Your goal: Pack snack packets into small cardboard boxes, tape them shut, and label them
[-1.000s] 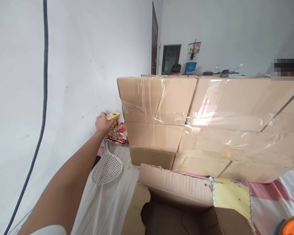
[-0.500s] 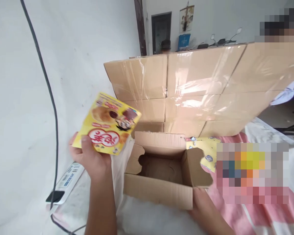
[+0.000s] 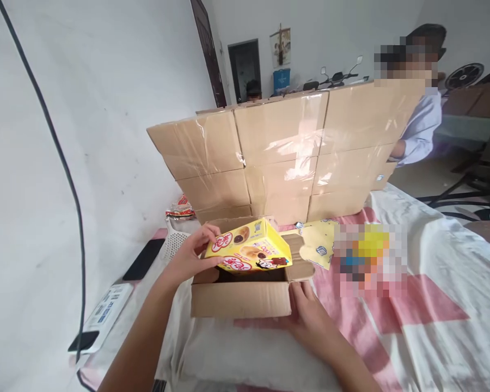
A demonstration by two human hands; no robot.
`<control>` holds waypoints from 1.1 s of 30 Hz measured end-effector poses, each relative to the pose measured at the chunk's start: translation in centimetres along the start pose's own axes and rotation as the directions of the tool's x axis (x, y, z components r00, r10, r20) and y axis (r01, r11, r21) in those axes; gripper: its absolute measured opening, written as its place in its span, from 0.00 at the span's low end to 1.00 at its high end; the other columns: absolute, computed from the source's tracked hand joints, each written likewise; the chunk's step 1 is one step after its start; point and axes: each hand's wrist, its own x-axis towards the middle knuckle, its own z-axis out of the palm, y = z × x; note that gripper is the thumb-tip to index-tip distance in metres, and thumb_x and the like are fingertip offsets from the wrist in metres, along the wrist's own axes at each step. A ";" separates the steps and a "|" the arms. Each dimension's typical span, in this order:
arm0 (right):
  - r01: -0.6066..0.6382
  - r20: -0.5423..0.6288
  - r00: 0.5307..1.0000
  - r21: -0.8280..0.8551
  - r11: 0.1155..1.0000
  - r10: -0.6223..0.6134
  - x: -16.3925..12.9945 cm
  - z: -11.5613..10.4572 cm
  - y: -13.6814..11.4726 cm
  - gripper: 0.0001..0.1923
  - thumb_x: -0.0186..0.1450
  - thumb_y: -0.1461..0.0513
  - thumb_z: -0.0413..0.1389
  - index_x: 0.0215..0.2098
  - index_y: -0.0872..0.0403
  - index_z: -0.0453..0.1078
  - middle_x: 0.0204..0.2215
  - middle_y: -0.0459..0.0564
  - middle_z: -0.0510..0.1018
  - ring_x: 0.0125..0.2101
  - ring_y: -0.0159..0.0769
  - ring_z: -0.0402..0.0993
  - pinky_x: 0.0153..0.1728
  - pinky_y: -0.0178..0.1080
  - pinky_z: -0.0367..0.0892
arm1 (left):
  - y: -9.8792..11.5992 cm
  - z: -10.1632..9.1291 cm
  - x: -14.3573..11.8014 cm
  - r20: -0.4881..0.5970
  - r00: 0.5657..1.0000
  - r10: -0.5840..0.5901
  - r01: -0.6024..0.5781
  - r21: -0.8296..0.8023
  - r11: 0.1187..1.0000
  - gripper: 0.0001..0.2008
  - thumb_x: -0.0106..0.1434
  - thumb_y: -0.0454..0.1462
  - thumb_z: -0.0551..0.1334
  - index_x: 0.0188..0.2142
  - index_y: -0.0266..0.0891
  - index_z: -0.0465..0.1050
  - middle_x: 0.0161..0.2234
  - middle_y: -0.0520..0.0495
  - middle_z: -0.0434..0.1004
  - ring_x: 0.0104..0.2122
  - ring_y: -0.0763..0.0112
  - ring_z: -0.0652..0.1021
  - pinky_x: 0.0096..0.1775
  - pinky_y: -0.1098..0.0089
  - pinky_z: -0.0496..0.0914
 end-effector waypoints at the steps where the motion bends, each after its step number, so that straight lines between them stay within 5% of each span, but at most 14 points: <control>1: -0.003 0.005 1.000 -0.009 1.000 0.003 0.0 0.0 0.0 0.32 0.59 0.64 0.57 0.61 0.47 0.60 0.60 0.57 0.62 0.59 0.53 0.66 0.52 0.48 0.69 | -0.4 -0.3 -0.4 -0.020 1.000 -0.013 0.014 0.017 1.000 0.17 0.56 0.39 0.75 0.39 0.41 0.70 0.49 0.43 0.69 0.50 0.65 0.75 0.47 0.70 0.73; 5: 0.017 0.015 1.000 -0.039 0.999 -0.017 0.0 0.3 0.3 0.36 0.61 0.61 0.60 0.65 0.48 0.55 0.65 0.60 0.56 0.63 0.54 0.62 0.57 0.51 0.68 | -2.0 -0.6 -1.4 -0.100 0.995 -0.016 0.027 0.112 0.993 0.18 0.55 0.43 0.75 0.40 0.41 0.72 0.49 0.41 0.73 0.51 0.61 0.76 0.50 0.65 0.73; 9: 0.067 -0.001 0.998 -0.054 0.996 -0.067 -0.1 0.9 0.9 0.48 0.63 0.58 0.61 0.74 0.45 0.39 0.70 0.60 0.49 0.69 0.55 0.52 0.62 0.55 0.64 | -2.1 0.0 -1.5 0.070 0.996 -0.060 0.033 0.339 0.940 0.14 0.61 0.46 0.70 0.43 0.43 0.77 0.52 0.40 0.77 0.56 0.55 0.74 0.58 0.55 0.69; 12: 0.106 -0.043 0.993 -0.009 0.994 -0.106 -0.6 0.9 1.3 0.44 0.67 0.58 0.57 0.75 0.42 0.39 0.72 0.58 0.46 0.71 0.54 0.48 0.63 0.55 0.63 | -1.0 -0.2 -2.0 0.140 0.978 -0.153 0.050 0.554 0.831 0.18 0.62 0.50 0.68 0.50 0.51 0.79 0.62 0.44 0.72 0.66 0.49 0.63 0.64 0.47 0.61; 15: 0.130 -0.071 0.990 0.115 0.985 -0.122 -1.1 0.4 1.7 0.34 0.73 0.55 0.49 0.75 0.39 0.45 0.74 0.53 0.43 0.73 0.52 0.44 0.67 0.56 0.58 | 0.3 -0.3 -2.6 -0.001 0.960 -0.279 0.184 0.751 0.634 0.32 0.58 0.53 0.68 0.62 0.55 0.71 0.70 0.46 0.59 0.70 0.43 0.56 0.65 0.44 0.58; 18: 0.115 -0.109 0.990 0.265 0.957 -0.089 -0.9 -1.0 1.4 0.29 0.76 0.50 0.46 0.74 0.39 0.50 0.75 0.49 0.44 0.73 0.50 0.42 0.70 0.56 0.50 | 1.4 0.4 -2.3 -0.163 0.881 -0.443 0.376 0.810 0.450 0.49 0.56 0.53 0.67 0.73 0.50 0.50 0.71 0.39 0.56 0.67 0.40 0.62 0.59 0.48 0.67; 20: 0.149 -0.127 0.985 0.315 0.937 -0.114 0.0 -2.5 0.5 0.29 0.76 0.49 0.46 0.73 0.37 0.51 0.75 0.46 0.45 0.74 0.48 0.41 0.71 0.57 0.47 | 2.0 1.5 -1.2 -0.173 0.796 -0.581 0.432 0.834 0.344 0.55 0.55 0.52 0.67 0.75 0.48 0.39 0.68 0.35 0.61 0.62 0.39 0.70 0.52 0.50 0.71; 23: 0.262 -0.107 0.965 0.287 0.921 -0.241 2.6 -4.7 -1.5 0.26 0.76 0.48 0.45 0.72 0.33 0.54 0.75 0.42 0.46 0.74 0.46 0.41 0.72 0.58 0.45 | 2.5 3.2 0.7 -0.184 0.695 -0.695 0.421 0.888 0.186 0.58 0.54 0.49 0.68 0.75 0.43 0.36 0.62 0.28 0.69 0.54 0.35 0.77 0.49 0.47 0.71; 25: 0.313 -0.096 0.950 0.246 0.917 -0.298 4.6 -5.3 -2.4 0.24 0.76 0.48 0.45 0.69 0.34 0.61 0.74 0.42 0.49 0.73 0.47 0.43 0.71 0.58 0.46 | 2.6 4.0 1.5 -0.225 0.676 -0.702 0.407 0.908 0.101 0.54 0.56 0.44 0.66 0.75 0.42 0.38 0.58 0.25 0.71 0.51 0.35 0.78 0.48 0.45 0.70; 28: 0.384 -0.118 0.923 0.217 0.898 -0.366 6.9 -4.5 -2.4 0.22 0.76 0.48 0.47 0.64 0.37 0.69 0.73 0.44 0.52 0.73 0.50 0.45 0.71 0.59 0.47 | 2.5 4.4 1.5 -0.250 0.665 -0.704 0.405 0.913 0.058 0.51 0.56 0.36 0.64 0.74 0.41 0.38 0.56 0.25 0.73 0.49 0.38 0.79 0.46 0.49 0.72; 33: 0.468 -0.233 0.883 0.349 0.812 -0.408 7.9 -2.1 -0.8 0.21 0.76 0.50 0.46 0.63 0.40 0.70 0.73 0.46 0.52 0.72 0.48 0.47 0.71 0.57 0.49 | 2.4 3.9 0.6 -0.215 0.687 -0.694 0.428 0.892 0.148 0.50 0.56 0.35 0.63 0.73 0.46 0.38 0.57 0.32 0.74 0.50 0.47 0.80 0.44 0.58 0.73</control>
